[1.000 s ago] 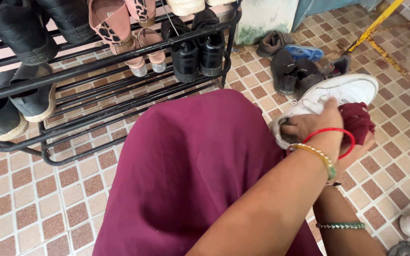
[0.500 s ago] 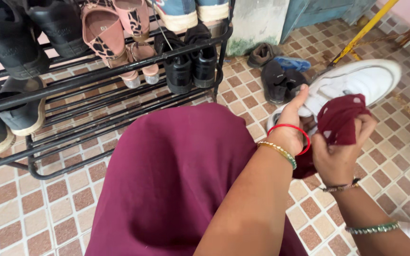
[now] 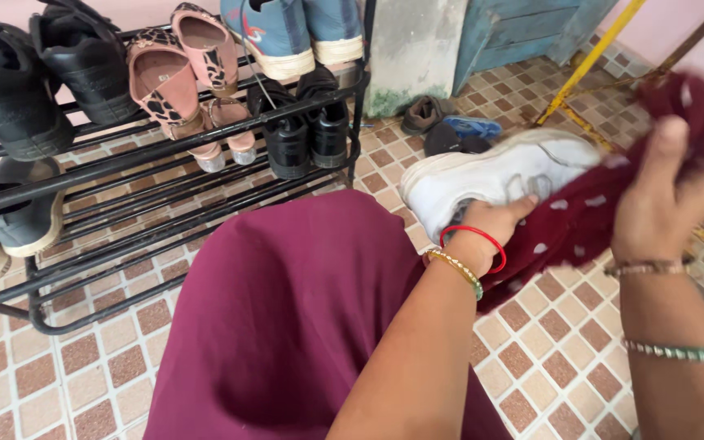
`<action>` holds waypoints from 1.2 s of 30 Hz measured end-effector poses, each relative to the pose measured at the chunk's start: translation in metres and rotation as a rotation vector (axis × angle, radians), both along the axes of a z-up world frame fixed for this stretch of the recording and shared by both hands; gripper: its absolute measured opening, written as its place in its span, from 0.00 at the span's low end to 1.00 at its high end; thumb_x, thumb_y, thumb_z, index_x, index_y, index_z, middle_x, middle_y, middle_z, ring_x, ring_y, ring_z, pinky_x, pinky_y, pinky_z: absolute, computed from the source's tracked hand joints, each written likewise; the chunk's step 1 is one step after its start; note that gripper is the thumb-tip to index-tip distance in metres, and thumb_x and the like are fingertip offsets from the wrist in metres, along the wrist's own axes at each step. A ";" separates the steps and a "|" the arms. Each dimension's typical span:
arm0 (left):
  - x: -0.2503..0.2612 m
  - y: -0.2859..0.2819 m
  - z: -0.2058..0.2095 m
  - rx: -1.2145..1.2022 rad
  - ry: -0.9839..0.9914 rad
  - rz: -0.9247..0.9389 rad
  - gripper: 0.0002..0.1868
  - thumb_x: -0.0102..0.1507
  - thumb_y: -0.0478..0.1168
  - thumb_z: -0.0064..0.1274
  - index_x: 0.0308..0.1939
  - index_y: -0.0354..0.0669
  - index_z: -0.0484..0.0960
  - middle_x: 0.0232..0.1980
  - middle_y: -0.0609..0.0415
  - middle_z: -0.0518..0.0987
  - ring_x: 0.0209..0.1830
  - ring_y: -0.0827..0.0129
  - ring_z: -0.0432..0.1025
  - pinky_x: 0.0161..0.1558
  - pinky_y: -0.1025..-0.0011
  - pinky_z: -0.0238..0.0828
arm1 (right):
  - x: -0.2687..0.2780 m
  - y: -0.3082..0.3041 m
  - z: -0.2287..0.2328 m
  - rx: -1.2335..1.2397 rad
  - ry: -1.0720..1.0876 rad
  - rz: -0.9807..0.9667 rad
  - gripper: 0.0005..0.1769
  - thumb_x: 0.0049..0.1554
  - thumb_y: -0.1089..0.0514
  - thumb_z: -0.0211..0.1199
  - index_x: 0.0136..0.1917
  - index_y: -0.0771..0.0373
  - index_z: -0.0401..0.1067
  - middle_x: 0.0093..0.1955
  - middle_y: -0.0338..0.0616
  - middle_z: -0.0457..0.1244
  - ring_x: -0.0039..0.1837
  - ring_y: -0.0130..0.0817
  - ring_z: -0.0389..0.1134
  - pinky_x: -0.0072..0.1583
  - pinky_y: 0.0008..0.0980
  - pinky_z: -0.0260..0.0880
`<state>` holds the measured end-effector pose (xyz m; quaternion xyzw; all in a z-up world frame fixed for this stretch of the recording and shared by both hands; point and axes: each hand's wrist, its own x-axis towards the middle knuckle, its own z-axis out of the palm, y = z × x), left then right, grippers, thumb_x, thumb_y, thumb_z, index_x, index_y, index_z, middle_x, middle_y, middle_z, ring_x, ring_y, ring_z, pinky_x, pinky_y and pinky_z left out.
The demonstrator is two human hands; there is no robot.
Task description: The person sits on the floor and wipes a pair of pink embellished sandals and a pair of white sneakers with a maroon cloth. They clean each shoe individually, wiping the upper and sole, then place them back on the black metal shoe rack.
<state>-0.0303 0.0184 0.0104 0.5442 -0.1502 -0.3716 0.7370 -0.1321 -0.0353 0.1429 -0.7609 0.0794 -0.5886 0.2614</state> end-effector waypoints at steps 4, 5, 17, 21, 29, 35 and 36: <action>-0.019 -0.023 -0.024 -0.143 -0.388 -0.001 0.30 0.57 0.40 0.62 0.60 0.27 0.75 0.56 0.40 0.80 0.58 0.56 0.73 0.59 0.64 0.68 | 0.016 0.009 -0.001 -0.300 0.556 -0.174 0.21 0.65 0.49 0.67 0.61 0.67 0.69 0.62 0.58 0.63 0.67 0.57 0.62 0.71 0.47 0.59; -0.020 -0.026 -0.031 -0.094 -0.376 -0.023 0.27 0.58 0.41 0.60 0.58 0.28 0.77 0.55 0.40 0.81 0.57 0.55 0.75 0.57 0.64 0.69 | 0.020 0.014 -0.010 -0.434 0.676 -0.154 0.19 0.59 0.54 0.65 0.62 0.62 0.73 0.59 0.53 0.66 0.65 0.55 0.64 0.75 0.50 0.56; -0.018 -0.012 -0.026 -0.033 -0.216 -0.027 0.28 0.58 0.42 0.62 0.58 0.26 0.78 0.62 0.38 0.80 0.64 0.53 0.73 0.65 0.64 0.66 | 0.005 -0.035 -0.022 0.078 0.608 -0.269 0.16 0.70 0.50 0.59 0.59 0.65 0.74 0.50 0.61 0.68 0.52 0.56 0.70 0.55 0.45 0.68; -0.002 -0.043 -0.050 -0.107 -0.437 0.071 0.32 0.58 0.33 0.53 0.68 0.27 0.72 0.70 0.37 0.74 0.73 0.53 0.65 0.71 0.63 0.57 | 0.014 0.012 -0.015 -0.087 0.712 -0.196 0.15 0.67 0.52 0.60 0.61 0.63 0.75 0.49 0.61 0.68 0.52 0.56 0.70 0.55 0.47 0.68; -0.009 -0.034 -0.044 -0.116 -0.286 -0.028 0.27 0.58 0.39 0.59 0.57 0.24 0.79 0.59 0.36 0.81 0.60 0.55 0.74 0.60 0.63 0.69 | 0.023 0.005 -0.006 -0.491 0.657 0.070 0.18 0.52 0.66 0.58 0.57 0.65 0.75 0.62 0.52 0.69 0.62 0.53 0.68 0.65 0.47 0.67; -0.012 -0.024 -0.021 -0.046 0.093 -0.095 0.29 0.56 0.46 0.66 0.52 0.23 0.81 0.55 0.42 0.82 0.51 0.61 0.76 0.54 0.66 0.70 | 0.004 -0.065 -0.047 -0.222 0.501 -0.117 0.08 0.69 0.63 0.60 0.60 0.67 0.74 0.58 0.54 0.68 0.59 0.45 0.70 0.65 0.36 0.67; -0.011 -0.024 -0.022 -0.056 0.140 -0.140 0.28 0.58 0.46 0.65 0.53 0.24 0.81 0.56 0.45 0.82 0.52 0.64 0.75 0.55 0.69 0.67 | 0.004 -0.073 -0.056 -0.118 0.479 -0.165 0.08 0.71 0.62 0.61 0.62 0.67 0.74 0.55 0.54 0.67 0.57 0.42 0.70 0.63 0.34 0.67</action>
